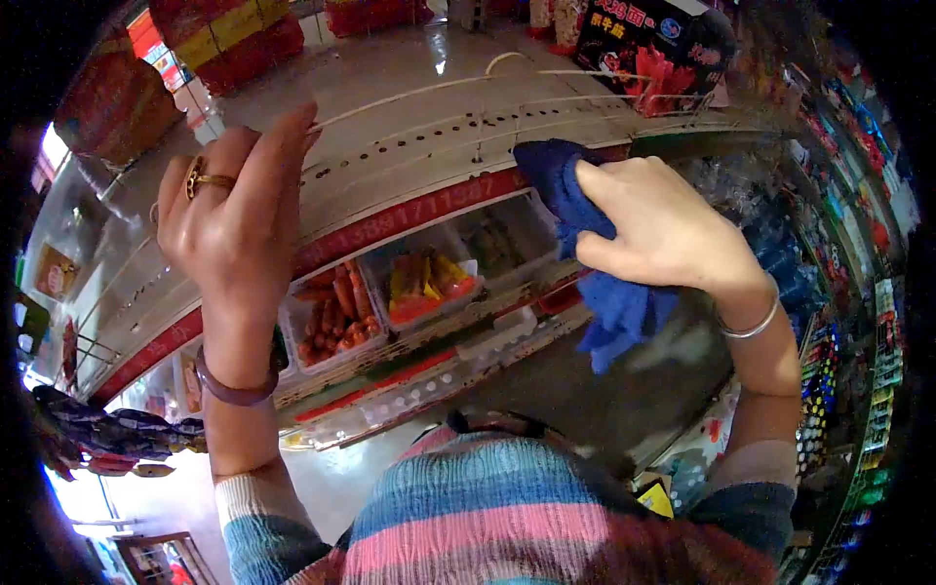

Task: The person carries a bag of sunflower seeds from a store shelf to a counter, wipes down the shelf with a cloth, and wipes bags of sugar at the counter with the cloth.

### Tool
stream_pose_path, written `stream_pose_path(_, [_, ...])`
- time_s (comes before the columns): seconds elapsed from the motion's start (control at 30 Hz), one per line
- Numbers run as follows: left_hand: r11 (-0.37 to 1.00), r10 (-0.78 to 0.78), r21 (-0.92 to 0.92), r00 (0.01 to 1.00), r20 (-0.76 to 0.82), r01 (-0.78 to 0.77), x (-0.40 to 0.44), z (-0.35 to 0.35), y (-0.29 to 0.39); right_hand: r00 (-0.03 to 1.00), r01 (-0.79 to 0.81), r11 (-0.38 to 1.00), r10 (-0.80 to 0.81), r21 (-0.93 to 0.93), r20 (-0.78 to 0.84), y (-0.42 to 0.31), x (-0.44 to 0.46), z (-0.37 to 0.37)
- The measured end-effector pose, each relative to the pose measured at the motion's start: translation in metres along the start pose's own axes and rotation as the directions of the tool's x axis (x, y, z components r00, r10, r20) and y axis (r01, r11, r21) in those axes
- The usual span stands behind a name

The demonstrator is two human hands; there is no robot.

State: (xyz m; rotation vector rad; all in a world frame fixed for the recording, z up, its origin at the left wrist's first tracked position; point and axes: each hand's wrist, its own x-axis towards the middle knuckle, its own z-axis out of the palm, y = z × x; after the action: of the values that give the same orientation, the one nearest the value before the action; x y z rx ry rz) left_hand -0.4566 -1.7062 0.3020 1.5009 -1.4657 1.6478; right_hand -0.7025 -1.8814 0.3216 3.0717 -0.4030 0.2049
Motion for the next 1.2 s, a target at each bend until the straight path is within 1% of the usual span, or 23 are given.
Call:
stream_pose_path(0.07, [1.000, 0.007, -0.002, 1.000, 0.003, -0.007, 0.002, 0.001, 0.001, 1.000, 0.004, 0.999, -0.003, 0.042, -0.025, -0.008, 0.003, 0.003])
stream_pose_path(0.1, [1.000, 0.001, 0.006, 1.000, 0.016, -0.001, 0.002, 0.000, 0.002, 0.997, 0.046, 0.998, -0.044, 0.041, -0.056, -0.011, 0.005, 0.004])
stream_pose_path(0.2, [1.000, 0.006, 0.007, 1.000, 0.019, -0.006, 0.003, 0.000, 0.001, 0.993, 0.071, 0.992, -0.061, 0.106, -0.101, -0.021, 0.010, 0.010])
stream_pose_path(0.23, [1.000, 0.011, 0.005, 1.000, 0.015, -0.011, 0.002, 0.000, 0.002, 0.998, 0.031, 0.994, -0.025, 0.101, -0.057, -0.024, 0.011, 0.006])
stream_pose_path(0.37, [0.999, 0.032, -0.019, 0.999, 0.001, -0.032, 0.003, -0.002, 0.001, 0.998, -0.002, 0.998, 0.006, 0.065, -0.059, -0.019, 0.009, 0.007])
stream_pose_path(0.47, [1.000, 0.013, 0.002, 1.000, -0.006, -0.013, 0.000, 0.000, -0.001, 0.994, 0.037, 0.995, -0.027, 0.090, -0.107, -0.012, 0.003, 0.009])
stream_pose_path(0.53, [1.000, 0.007, 0.029, 1.000, -0.003, -0.007, 0.002, 0.001, 0.001, 0.983, 0.101, 0.975, -0.067, 0.199, -0.170, -0.022, 0.005, 0.016])
stream_pose_path(0.57, [1.000, -0.005, 0.025, 1.000, 0.016, 0.004, 0.003, -0.001, 0.002, 0.991, 0.074, 0.978, -0.050, 0.193, -0.126, -0.028, 0.012, 0.017])
stream_pose_path(0.67, [0.999, 0.032, 0.024, 0.999, -0.004, -0.032, 0.003, 0.000, -0.001, 1.000, -0.027, 0.980, 0.024, 0.197, 0.015, -0.039, 0.022, 0.004])
stream_pose_path(0.7, [1.000, 0.017, -0.003, 1.000, 0.016, -0.017, 0.002, -0.001, -0.002, 0.997, -0.060, 0.979, 0.048, 0.193, 0.067, -0.043, 0.026, -0.001])
stream_pose_path(0.8, [0.993, 0.083, -0.079, 0.997, 0.005, -0.082, 0.002, -0.007, -0.011, 0.990, -0.056, 0.974, 0.025, 0.220, 0.141, -0.052, 0.033, -0.002])
stream_pose_path(0.93, [0.997, 0.067, -0.039, 0.990, 0.126, -0.063, 0.002, -0.041, -0.038, 0.984, 0.030, 0.979, -0.065, 0.200, 0.168, -0.076, 0.052, -0.006])
stream_pose_path(0.97, [0.998, 0.054, -0.026, 0.987, 0.150, -0.051, 0.000, -0.048, -0.046, 0.984, 0.085, 0.977, -0.113, 0.193, 0.135, -0.083, 0.055, -0.004])
stream_pose_path(1.0, [0.999, 0.039, -0.015, 0.985, 0.170, -0.037, -0.003, -0.053, -0.053, 0.983, 0.100, 0.969, -0.132, 0.227, 0.130, -0.091, 0.058, -0.003])
stream_pose_path(1.03, [0.998, 0.050, -0.041, 0.992, 0.119, -0.046, -0.007, -0.055, -0.059, 0.981, 0.113, 0.959, -0.150, 0.260, 0.125, -0.098, 0.060, -0.002])
stream_pose_path(1.07, [0.997, -0.006, -0.076, 0.988, 0.151, 0.017, -0.009, -0.058, -0.060, 0.979, 0.125, 0.948, -0.166, 0.291, 0.120, -0.107, 0.064, -0.001])
stream_pose_path(1.1, [0.991, -0.060, -0.109, 0.981, 0.183, 0.081, -0.012, -0.061, -0.060, 0.967, 0.190, 0.933, -0.231, 0.306, 0.105, -0.116, 0.070, 0.005])
stream_pose_path(1.13, [0.979, -0.113, -0.141, 0.969, 0.218, 0.145, -0.013, -0.064, -0.060, 0.956, 0.252, 0.904, -0.288, 0.345, 0.057, -0.128, 0.076, 0.012])
stream_pose_path(1.2, [0.954, -0.198, -0.179, 0.954, 0.224, 0.240, -0.017, -0.063, -0.057, 0.922, 0.364, 0.817, -0.383, 0.448, -0.051, -0.152, 0.091, 0.023])
